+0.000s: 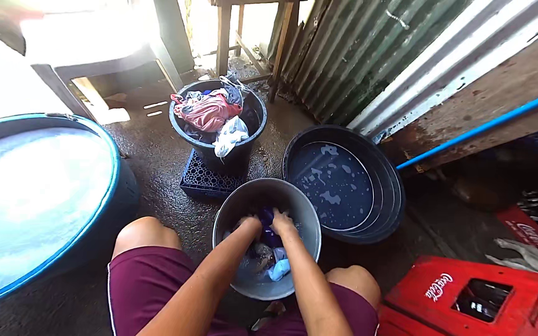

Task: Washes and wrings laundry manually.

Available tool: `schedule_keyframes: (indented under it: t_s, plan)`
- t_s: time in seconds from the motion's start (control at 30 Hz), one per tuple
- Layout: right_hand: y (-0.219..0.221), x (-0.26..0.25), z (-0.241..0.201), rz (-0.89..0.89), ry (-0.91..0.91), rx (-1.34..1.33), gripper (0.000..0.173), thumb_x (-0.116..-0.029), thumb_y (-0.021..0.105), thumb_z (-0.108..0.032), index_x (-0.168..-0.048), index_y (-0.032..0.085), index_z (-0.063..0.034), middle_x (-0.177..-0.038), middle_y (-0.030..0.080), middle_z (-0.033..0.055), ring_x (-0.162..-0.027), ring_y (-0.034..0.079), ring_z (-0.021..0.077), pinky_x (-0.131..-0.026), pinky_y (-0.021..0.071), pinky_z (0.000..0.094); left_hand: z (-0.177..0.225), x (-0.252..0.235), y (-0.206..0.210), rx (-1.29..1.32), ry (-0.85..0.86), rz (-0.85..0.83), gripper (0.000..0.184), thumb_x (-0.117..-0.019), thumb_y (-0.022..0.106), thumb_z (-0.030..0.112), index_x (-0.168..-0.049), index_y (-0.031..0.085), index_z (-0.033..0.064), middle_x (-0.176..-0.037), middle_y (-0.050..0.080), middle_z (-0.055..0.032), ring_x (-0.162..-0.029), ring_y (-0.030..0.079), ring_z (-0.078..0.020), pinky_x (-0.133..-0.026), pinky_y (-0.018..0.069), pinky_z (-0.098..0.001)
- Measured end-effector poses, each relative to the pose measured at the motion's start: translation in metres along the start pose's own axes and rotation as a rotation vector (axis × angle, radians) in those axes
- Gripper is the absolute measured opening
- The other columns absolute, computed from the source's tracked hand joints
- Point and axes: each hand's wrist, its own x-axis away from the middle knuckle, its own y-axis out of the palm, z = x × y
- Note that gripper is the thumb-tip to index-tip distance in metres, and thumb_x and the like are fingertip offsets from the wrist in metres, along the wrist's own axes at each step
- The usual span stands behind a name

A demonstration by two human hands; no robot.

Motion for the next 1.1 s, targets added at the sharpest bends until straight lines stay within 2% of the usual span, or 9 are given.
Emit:
schedule_keyframes:
  t_s: [0.17,0.27,0.37,0.53,0.73,0.8,0.9,1.0,1.1]
  plan:
    - [0.018,-0.004,-0.007,0.051,0.054,-0.098,0.061,-0.0995,0.060,-0.015,-0.156,0.039,-0.0043,-0.153,0.047,0.0259,-0.140,0.048,0.0427,-0.112,0.0426,0.0591,-0.010,-0.012,0.018,0.213,0.005,0.105,0.059,-0.0963,0.067,0.023,-0.147,0.049,-0.0016,-0.150,0.050,-0.0262,-0.137,0.048,-0.0463,-0.106,0.0424,-0.0670]
    - [0.026,0.001,-0.006,0.023,0.082,-0.147,0.043,-0.1066,0.046,-0.011,-0.145,0.049,0.0071,-0.153,0.048,0.0256,-0.142,0.047,0.0396,-0.115,0.0400,0.0556,-0.018,-0.015,0.023,0.201,0.082,0.128,0.056,-0.0956,0.067,0.015,-0.144,0.049,-0.0074,-0.147,0.051,-0.0285,-0.137,0.048,-0.0459,-0.109,0.0400,-0.0654]
    - [0.025,-0.004,0.004,0.017,0.023,-0.123,0.048,-0.1029,0.056,-0.017,-0.144,0.051,0.0064,-0.152,0.048,0.0261,-0.143,0.046,0.0406,-0.117,0.0382,0.0565,-0.018,-0.006,0.001,0.103,0.163,0.072,0.058,-0.0884,0.077,0.026,-0.135,0.059,-0.0049,-0.140,0.058,-0.0275,-0.131,0.054,-0.0459,-0.105,0.0425,-0.0675]
    - [-0.036,0.028,0.003,0.158,-0.177,-0.212,0.050,-0.0908,0.074,-0.035,-0.130,0.067,-0.0042,-0.133,0.066,0.0194,-0.129,0.059,0.0353,-0.109,0.0443,0.0588,-0.042,0.067,-0.025,0.431,0.408,0.309,0.125,-0.0771,0.090,0.035,-0.167,0.005,0.0214,-0.166,0.027,-0.0226,-0.136,0.051,-0.0466,-0.105,0.0447,-0.0684]
    - [-0.083,0.163,-0.014,0.458,-0.733,-1.127,0.038,-0.0730,0.078,-0.004,-0.109,0.069,0.0054,-0.096,0.074,0.0099,-0.090,0.072,0.0114,-0.085,0.0603,0.0305,-0.056,0.083,0.016,0.760,0.475,0.429,0.146,-0.0635,0.098,0.037,-0.166,-0.003,0.0125,-0.166,-0.005,-0.0362,-0.146,0.031,-0.0569,-0.112,0.0418,-0.0640]
    - [-0.086,0.204,-0.024,0.401,-0.867,-1.386,0.036,-0.0710,0.075,-0.004,-0.106,0.067,0.0028,-0.090,0.075,0.0053,-0.084,0.073,0.0099,-0.079,0.0627,0.0300,-0.043,0.074,0.024,0.915,0.608,0.635,0.128,-0.0692,0.093,0.033,-0.163,0.013,-0.0004,-0.167,0.004,-0.0338,-0.152,0.017,-0.0550,-0.122,0.0282,-0.0613]
    - [-0.083,0.230,-0.016,0.327,-0.905,-1.715,0.038,-0.0742,0.080,-0.018,-0.108,0.065,-0.0056,-0.090,0.076,0.0037,-0.083,0.074,0.0131,-0.075,0.0643,0.0355,-0.026,0.088,0.003,1.238,0.662,0.950,0.044,-0.0862,0.072,0.013,-0.124,0.065,-0.0076,-0.126,0.067,-0.0219,-0.123,0.062,-0.0281,-0.110,0.0472,-0.0444]
    - [-0.084,0.209,0.011,0.360,-0.859,-1.877,0.036,-0.0891,0.070,-0.043,-0.112,0.066,-0.0166,-0.096,0.076,-0.0011,-0.090,0.075,0.0121,-0.077,0.0647,0.0376,-0.029,0.131,-0.021,1.610,0.672,0.865,0.023,-0.0926,0.062,0.011,-0.110,0.070,-0.0019,-0.101,0.074,-0.0088,-0.097,0.069,-0.0114,-0.091,0.0564,-0.0322]
    - [-0.067,0.161,0.023,0.390,-0.656,-1.814,0.037,-0.1089,0.038,-0.039,-0.125,0.057,-0.0121,-0.107,0.072,0.0013,-0.100,0.071,0.0121,-0.086,0.0614,0.0375,-0.019,0.174,-0.036,1.813,0.783,0.765,0.021,-0.0983,0.057,0.010,-0.114,0.066,-0.0008,-0.100,0.072,-0.0063,-0.096,0.069,-0.0100,-0.089,0.0575,-0.0306]
